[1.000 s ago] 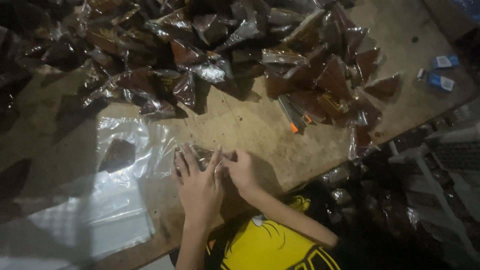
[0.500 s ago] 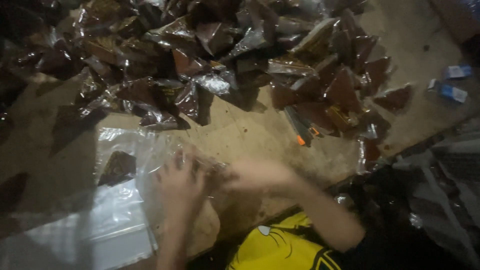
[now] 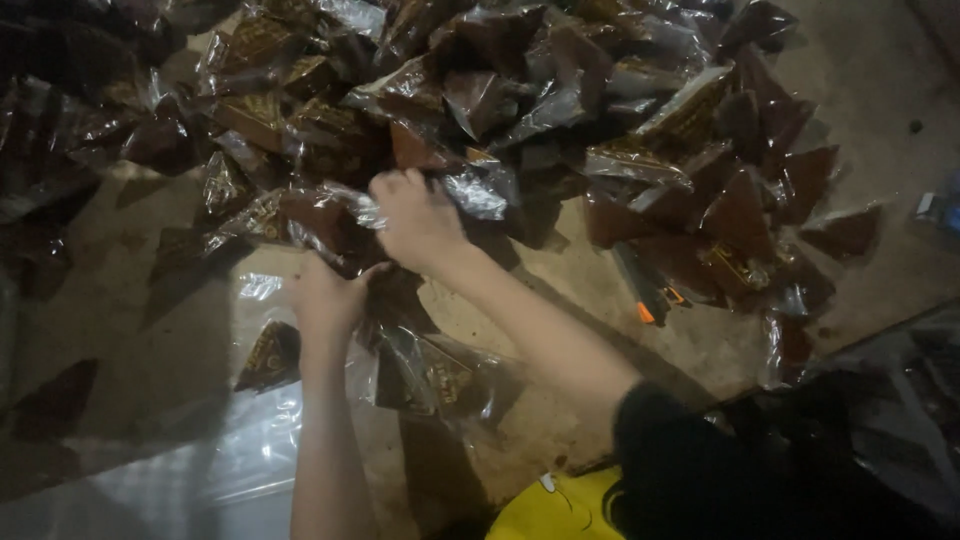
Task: Packing individually wrapped bread pieces into larger plastic bags and sealing them.
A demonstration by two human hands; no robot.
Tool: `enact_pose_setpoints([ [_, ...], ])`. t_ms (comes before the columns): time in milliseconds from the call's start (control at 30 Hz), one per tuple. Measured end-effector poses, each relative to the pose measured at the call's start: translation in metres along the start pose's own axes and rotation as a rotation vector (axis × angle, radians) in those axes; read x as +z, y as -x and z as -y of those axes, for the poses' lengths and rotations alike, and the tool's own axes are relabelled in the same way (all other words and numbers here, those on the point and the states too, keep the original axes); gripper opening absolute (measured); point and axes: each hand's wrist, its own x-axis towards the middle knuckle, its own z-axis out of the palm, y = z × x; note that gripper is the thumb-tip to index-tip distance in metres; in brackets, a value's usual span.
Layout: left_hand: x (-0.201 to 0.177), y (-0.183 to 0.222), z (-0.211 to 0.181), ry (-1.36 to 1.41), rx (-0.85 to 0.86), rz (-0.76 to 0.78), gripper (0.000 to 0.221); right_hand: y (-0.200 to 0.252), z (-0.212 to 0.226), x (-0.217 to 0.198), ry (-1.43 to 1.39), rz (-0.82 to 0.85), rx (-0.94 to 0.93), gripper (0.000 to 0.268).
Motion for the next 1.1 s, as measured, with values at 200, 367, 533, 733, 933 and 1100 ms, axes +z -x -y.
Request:
enact_pose_setpoints([
  [200, -0.04, 0.04, -0.03, 0.785, -0.238, 0.02, 0.086, 0.09, 0.021, -0.086, -1.549, -0.187, 0.685, 0.059],
  [367, -0.013, 0.113, -0.083, 0.928, -0.358, 0.2, 0.041, 0.147, 0.044, -0.113, -1.578, 0.003, 0.837, 0.079],
  [533, -0.015, 0.191, -0.08, 0.831, 0.137, 0.156, 0.053, 0.201, 0.011, -0.183, -0.982, 0.258, 0.77, 0.053],
  [733, 0.036, 0.22, -0.038, -0.131, 0.313, 0.046, 0.099, 0.255, -0.03, -0.12, 0.538, 0.687, 0.218, 0.091],
  [933, 0.052, 0.209, -0.026, -0.119, 0.473, -0.303, 0.059, 0.262, -0.013, -0.128, 0.266, 0.629, 0.134, 0.043],
  [1100, 0.042, 0.22, -0.041, -0.065, 0.525, -0.173, 0.061, 0.287, 0.011, -0.093, -0.593, 0.22, 0.096, 0.041],
])
